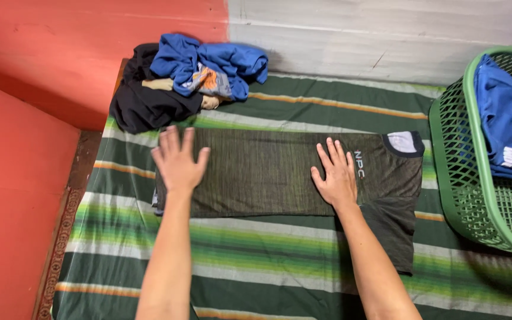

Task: Folding a t-shirt on a flat surface and placing it in a basket.

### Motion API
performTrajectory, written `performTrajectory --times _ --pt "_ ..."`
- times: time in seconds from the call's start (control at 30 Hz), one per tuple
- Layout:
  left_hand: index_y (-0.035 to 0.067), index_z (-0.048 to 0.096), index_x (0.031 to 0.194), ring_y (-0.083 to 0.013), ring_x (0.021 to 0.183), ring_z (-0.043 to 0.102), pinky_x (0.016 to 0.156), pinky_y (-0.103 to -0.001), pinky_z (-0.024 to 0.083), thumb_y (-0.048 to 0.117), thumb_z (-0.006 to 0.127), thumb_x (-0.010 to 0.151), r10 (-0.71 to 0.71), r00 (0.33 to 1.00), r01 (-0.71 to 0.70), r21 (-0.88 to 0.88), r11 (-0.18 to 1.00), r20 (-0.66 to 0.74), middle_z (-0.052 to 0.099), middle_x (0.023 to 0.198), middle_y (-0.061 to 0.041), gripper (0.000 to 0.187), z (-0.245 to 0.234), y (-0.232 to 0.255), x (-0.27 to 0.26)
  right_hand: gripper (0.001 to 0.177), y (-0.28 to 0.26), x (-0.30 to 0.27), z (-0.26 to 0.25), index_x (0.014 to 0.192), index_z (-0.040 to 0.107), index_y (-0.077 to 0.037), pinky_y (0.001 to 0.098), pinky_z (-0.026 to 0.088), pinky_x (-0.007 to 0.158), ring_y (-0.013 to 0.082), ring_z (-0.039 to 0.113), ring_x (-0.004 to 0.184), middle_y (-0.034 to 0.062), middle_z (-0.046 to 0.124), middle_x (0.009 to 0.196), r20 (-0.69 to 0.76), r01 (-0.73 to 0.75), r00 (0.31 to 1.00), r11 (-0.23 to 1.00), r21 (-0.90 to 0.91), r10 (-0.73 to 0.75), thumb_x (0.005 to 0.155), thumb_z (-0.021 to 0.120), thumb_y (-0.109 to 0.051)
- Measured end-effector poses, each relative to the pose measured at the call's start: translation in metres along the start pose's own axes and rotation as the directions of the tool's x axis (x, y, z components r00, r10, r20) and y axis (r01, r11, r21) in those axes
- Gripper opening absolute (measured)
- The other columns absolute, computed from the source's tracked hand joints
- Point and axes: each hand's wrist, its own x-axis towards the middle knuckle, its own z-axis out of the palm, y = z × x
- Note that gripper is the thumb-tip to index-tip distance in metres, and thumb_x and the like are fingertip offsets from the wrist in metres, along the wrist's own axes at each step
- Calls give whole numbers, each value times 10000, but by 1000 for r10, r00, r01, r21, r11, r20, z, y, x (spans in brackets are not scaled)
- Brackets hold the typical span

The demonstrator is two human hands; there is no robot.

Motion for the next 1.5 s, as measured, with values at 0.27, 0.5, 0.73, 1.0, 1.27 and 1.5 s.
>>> performTrajectory --times 0.27,0.5,0.73,1.0,1.27,1.5 --pt "182 454 1548 -385 1568 207 1230 -610 172 567 583 949 212 970 -187 -189 964 119 257 1676 -191 724 -24 122 -66 657 0 -3 -3 1538 491 -163 536 224 1230 321 290 1542 118 343 1670 -2 -1 1000 1000 19 1 929 606 -381" --pt "200 427 1572 -361 1558 210 1203 -622 176 602 572 921 111 992 -107 -61 992 61 243 1691 -159 779 -30 20 -68 663 0 -2 -3 1536 492 -160 541 229 1228 320 295 1539 122 346 1668 -12 -2 1000 1000 9 3 924 612 -384" --pt "168 459 1554 -283 1622 221 1266 -563 214 476 635 892 -136 974 98 201 975 183 277 1713 -146 751 -28 66 -31 667 0 0 1 1534 488 -153 541 232 1221 323 300 1531 127 350 1659 -33 10 999 1000 13 -9 922 611 -386" --pt "172 457 1556 -338 1545 224 1236 -524 180 451 570 950 34 999 -38 -204 978 -24 253 1674 -176 677 14 84 -28 679 6 4 1 1566 408 -154 594 208 1196 370 245 1538 148 266 1679 25 46 999 998 -53 -45 952 567 -395" --pt "191 509 1531 -335 1547 245 1238 -512 205 435 553 984 29 998 -35 -122 992 -48 301 1663 -185 601 10 89 -30 709 -74 11 19 1573 367 -78 606 202 1203 363 221 1563 146 257 1693 139 156 980 984 -90 -143 973 538 -415" --pt "205 527 1528 -335 1545 266 1235 -508 219 425 549 976 17 999 -21 -110 994 -39 325 1664 -186 595 9 89 -31 702 -22 13 2 1535 451 -215 544 229 1231 343 278 1553 122 325 1667 56 108 992 994 7 -109 930 585 -545"
